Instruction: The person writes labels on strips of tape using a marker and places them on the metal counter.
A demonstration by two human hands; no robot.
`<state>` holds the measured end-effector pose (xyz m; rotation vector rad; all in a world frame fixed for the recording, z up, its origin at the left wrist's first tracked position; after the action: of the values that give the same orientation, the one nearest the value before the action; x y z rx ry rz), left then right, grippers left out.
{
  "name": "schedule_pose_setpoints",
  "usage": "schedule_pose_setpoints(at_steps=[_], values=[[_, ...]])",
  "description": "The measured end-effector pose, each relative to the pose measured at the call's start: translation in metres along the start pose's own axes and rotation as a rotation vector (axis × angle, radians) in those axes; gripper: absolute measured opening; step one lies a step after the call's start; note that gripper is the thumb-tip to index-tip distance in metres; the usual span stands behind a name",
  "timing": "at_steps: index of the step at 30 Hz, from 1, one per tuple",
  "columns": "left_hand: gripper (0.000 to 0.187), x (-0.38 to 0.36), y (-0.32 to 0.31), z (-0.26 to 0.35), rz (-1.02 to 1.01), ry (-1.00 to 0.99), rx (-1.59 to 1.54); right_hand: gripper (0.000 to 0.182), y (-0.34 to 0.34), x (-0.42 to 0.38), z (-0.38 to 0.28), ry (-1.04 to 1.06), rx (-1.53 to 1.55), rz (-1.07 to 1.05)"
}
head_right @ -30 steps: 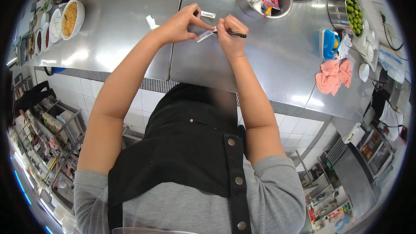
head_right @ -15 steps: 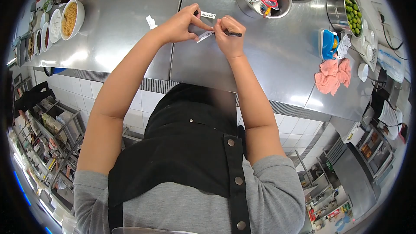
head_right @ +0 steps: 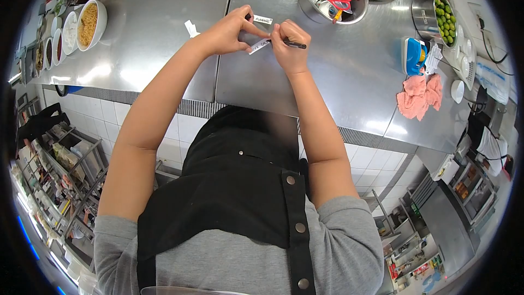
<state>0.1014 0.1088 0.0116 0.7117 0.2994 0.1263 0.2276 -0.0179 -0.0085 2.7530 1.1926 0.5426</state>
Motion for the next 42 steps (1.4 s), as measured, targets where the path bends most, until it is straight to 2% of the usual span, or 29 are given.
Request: schedule_pose_setpoints(at_steps=[2, 4, 5, 7, 8, 12, 14, 15, 17, 18, 20, 21, 23, 25, 26, 27, 29, 33, 36, 38, 39, 41, 42], values=[[0.067, -0.002, 0.0, 0.001, 0.053, -0.029, -0.028, 0.036, 0.002, -0.002, 0.002, 0.009, 0.005, 0.002], [0.071, -0.003, -0.001, -0.001, 0.064, -0.038, -0.031, 0.04, 0.006, -0.002, -0.001, -0.236, 0.242, 0.053], [0.075, -0.003, -0.001, -0.002, 0.074, -0.047, -0.033, 0.04, 0.008, 0.0, -0.002, -0.235, 0.241, 0.052], [0.073, -0.008, 0.001, 0.0, 0.11, -0.037, -0.077, 0.042, 0.012, 0.003, 0.006, -0.398, 0.448, 0.054], [0.071, -0.01, 0.003, 0.001, 0.143, -0.029, -0.119, 0.044, 0.013, 0.003, 0.011, -0.415, 0.479, 0.023], [0.06, -0.023, 0.005, 0.019, 0.198, -0.095, -0.141, 0.044, 0.014, 0.004, 0.006, -0.391, 0.493, -0.04], [0.042, -0.028, 0.006, 0.031, 0.273, -0.168, -0.11, 0.044, 0.017, 0.003, 0.001, -0.349, 0.429, -0.037], [0.042, -0.028, 0.004, 0.03, 0.27, -0.168, -0.11, 0.044, 0.018, 0.003, 0.0, -0.35, 0.43, -0.035], [0.029, -0.029, 0.001, 0.028, 0.353, -0.273, -0.042, 0.043, 0.021, 0.003, -0.003, -0.313, 0.407, -0.007], [0.029, -0.027, 0.0, 0.026, 0.352, -0.274, -0.042, 0.043, 0.022, 0.003, -0.003, -0.313, 0.407, -0.005], [0.019, -0.023, 0.0, 0.013, 0.369, -0.158, -0.143, 0.044, 0.023, 0.002, -0.001, -0.344, 0.406, 0.007], [0.019, -0.023, 0.003, 0.014, 0.369, -0.158, -0.142, 0.044, 0.024, 0.002, 0.001, -0.344, 0.406, 0.008], [0.016, -0.02, 0.002, 0.008, 0.263, -0.011, -0.279, 0.032, 0.023, 0.0, 0.004, -0.345, 0.403, -0.059], [0.016, -0.019, 0.002, 0.005, 0.244, 0.016, -0.279, 0.029, 0.017, 0.006, -0.014, -0.351, 0.478, -0.101], [0.017, -0.018, 0.001, 0.003, 0.227, 0.042, -0.279, 0.037, 0.014, 0.007, -0.022, -0.355, 0.551, -0.143], [0.017, -0.018, 0.001, 0.002, 0.225, 0.041, -0.28, 0.037, 0.015, 0.007, -0.019, -0.356, 0.551, -0.141], [0.017, -0.018, 0.001, 0.001, 0.231, 0.043, -0.294, 0.051, 0.012, 0.005, -0.012, -0.365, 0.501, -0.303], [0.016, -0.02, 0.001, 0.002, 0.247, 0.022, -0.293, 0.054, 0.01, 0.007, -0.01, -0.363, 0.386, -0.372], [0.015, -0.027, 0.002, 0.004, 0.294, 0.004, -0.351, 0.054, 0.011, 0.01, -0.01, -0.361, 0.318, -0.395], [0.014, -0.042, 0.013, 0.003, 0.63, 0.001, -0.378, 0.054, 0.011, 0.01, -0.012, -0.33, 0.268, -0.412], [0.014, -0.044, 0.011, 0.004, 0.628, 0.0, -0.378, 0.054, 0.012, 0.009, -0.011, -0.331, 0.268, -0.411], [0.013, -0.047, 0.004, 0.002, 0.564, 0.028, -0.377, 0.054, 0.014, 0.012, -0.018, -0.142, 0.322, -0.372], [0.013, -0.047, 0.002, 0.001, 0.566, 0.033, -0.375, 0.054, 0.012, 0.013, -0.02, -0.143, 0.327, -0.376]])
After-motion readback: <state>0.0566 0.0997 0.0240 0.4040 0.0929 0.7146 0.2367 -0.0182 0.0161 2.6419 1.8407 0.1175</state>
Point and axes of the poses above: each hand's wrist, its own x-axis towards the middle knuckle, its own y-axis out of the back of the hand, z = x × y, the point moved 5 cm from there along x, towards the middle knuckle, and after that the axes turned 3 degrees about x, right-handed, at the moved point
